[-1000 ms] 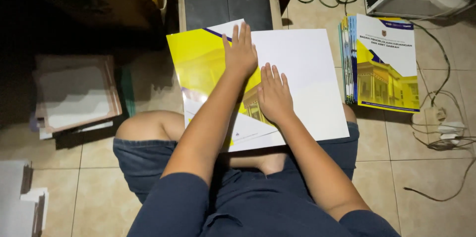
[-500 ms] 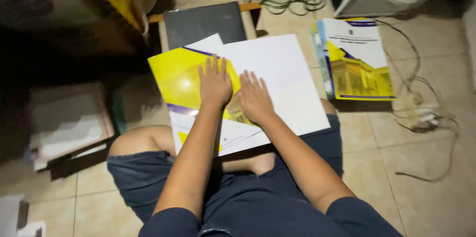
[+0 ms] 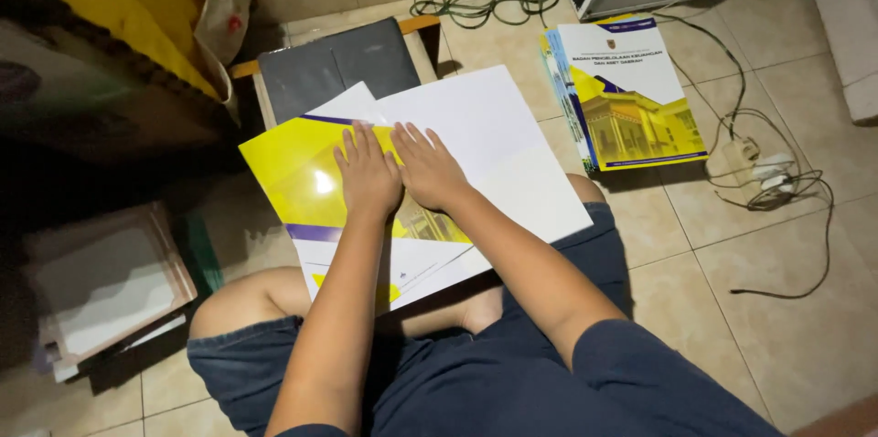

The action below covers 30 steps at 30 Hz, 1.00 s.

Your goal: The person folds printed covers by hand, smoothing each one, then placing it onto a stack. The person also flips through and smooths pages of a book, then places it on a stack and aligns the books.

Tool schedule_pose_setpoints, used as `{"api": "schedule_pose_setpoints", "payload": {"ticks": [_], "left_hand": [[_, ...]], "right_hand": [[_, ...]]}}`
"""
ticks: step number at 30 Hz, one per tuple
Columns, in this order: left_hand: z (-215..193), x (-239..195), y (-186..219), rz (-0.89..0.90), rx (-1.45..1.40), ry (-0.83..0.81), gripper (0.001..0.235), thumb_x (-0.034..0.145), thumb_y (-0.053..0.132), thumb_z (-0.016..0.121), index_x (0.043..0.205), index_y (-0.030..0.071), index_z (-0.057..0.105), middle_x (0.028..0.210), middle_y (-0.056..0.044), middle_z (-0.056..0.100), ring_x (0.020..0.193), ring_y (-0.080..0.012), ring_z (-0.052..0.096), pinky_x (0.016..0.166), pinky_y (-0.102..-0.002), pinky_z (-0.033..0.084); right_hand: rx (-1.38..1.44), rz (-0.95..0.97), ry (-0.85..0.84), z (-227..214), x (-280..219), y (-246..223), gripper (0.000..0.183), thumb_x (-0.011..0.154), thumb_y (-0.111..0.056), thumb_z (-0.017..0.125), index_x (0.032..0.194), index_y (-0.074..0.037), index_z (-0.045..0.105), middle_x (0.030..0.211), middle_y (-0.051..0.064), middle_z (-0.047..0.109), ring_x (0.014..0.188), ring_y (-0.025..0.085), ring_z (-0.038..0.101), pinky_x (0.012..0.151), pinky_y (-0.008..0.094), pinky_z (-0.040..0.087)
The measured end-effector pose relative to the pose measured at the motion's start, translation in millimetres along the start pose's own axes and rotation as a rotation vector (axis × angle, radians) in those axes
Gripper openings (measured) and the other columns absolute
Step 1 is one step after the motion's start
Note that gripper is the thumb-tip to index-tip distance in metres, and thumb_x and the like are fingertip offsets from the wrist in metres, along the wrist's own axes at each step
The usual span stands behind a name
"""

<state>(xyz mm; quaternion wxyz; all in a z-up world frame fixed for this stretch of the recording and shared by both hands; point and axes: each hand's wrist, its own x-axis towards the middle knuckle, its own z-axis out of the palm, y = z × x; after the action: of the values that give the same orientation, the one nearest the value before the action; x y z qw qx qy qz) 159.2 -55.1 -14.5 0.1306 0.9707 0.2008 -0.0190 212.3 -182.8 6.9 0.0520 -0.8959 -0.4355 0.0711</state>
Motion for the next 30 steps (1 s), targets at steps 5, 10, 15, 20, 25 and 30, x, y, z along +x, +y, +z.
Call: {"api": "schedule_pose_setpoints", "payload": {"ticks": [5, 10, 15, 20, 25, 30], "left_hand": [[-5, -1, 4, -0.025, -0.003, 0.007, 0.067, 0.106, 0.035, 0.024, 0.164, 0.003, 0.018, 0.172, -0.017, 0.014, 0.159, -0.0356, 0.007, 0.127, -0.055, 0.004], [-11, -9, 6, -0.026, -0.023, 0.005, 0.066, 0.107, 0.034, 0.023, 0.164, 0.003, 0.018, 0.172, -0.017, 0.013, 0.159, -0.0355, 0.008, 0.126, -0.055, 0.004], [-6, -5, 3, -0.016, 0.014, 0.002, 0.065, 0.108, 0.033, 0.022, 0.164, 0.002, 0.016, 0.172, -0.019, 0.013, 0.159, -0.0374, 0.007, 0.126, -0.056, 0.005], [-13, -7, 4, -0.025, 0.006, -0.014, 0.064, 0.108, 0.034, 0.022, 0.164, 0.003, 0.017, 0.172, -0.018, 0.013, 0.159, -0.0364, 0.006, 0.126, -0.056, 0.004], [-15, -11, 7, -0.036, -0.020, -0.013, 0.064, 0.108, 0.033, 0.022, 0.164, 0.003, 0.018, 0.172, -0.018, 0.014, 0.159, -0.0352, 0.007, 0.127, -0.055, 0.004], [-21, -11, 10, -0.034, -0.004, -0.015, 0.063, 0.109, 0.032, 0.021, 0.164, 0.002, 0.017, 0.173, -0.018, 0.012, 0.159, -0.0357, 0.007, 0.127, -0.055, 0.002]], "right_hand": [[-0.013, -0.001, 0.010, -1, -39, -6, 0.061, 0.106, -0.031, 0.028, 0.161, -0.007, 0.028, 0.168, 0.013, 0.031, 0.157, 0.026, 0.024, 0.127, 0.045, 0.017], [0.124, 0.061, -0.095, -15, -87, -17, 0.060, 0.108, -0.032, 0.020, 0.161, -0.006, 0.028, 0.169, 0.014, 0.028, 0.158, 0.026, 0.021, 0.127, 0.045, 0.012], [0.034, 0.050, -0.047, -5, -30, -3, 0.062, 0.108, -0.034, 0.027, 0.163, -0.007, 0.022, 0.170, 0.015, 0.025, 0.158, 0.029, 0.020, 0.128, 0.049, 0.011], [0.018, 0.056, -0.018, -9, -1, -4, 0.063, 0.108, -0.034, 0.030, 0.163, -0.005, 0.023, 0.170, 0.015, 0.022, 0.159, 0.029, 0.017, 0.129, 0.048, 0.011], [0.058, 0.091, -0.061, -16, -61, -14, 0.062, 0.109, -0.034, 0.026, 0.162, -0.002, 0.025, 0.170, 0.017, 0.024, 0.158, 0.030, 0.018, 0.128, 0.048, 0.011], [0.078, 0.072, -0.097, -16, -72, -12, 0.061, 0.108, -0.032, 0.026, 0.162, -0.002, 0.024, 0.170, 0.018, 0.021, 0.158, 0.031, 0.017, 0.127, 0.050, 0.010]]}}
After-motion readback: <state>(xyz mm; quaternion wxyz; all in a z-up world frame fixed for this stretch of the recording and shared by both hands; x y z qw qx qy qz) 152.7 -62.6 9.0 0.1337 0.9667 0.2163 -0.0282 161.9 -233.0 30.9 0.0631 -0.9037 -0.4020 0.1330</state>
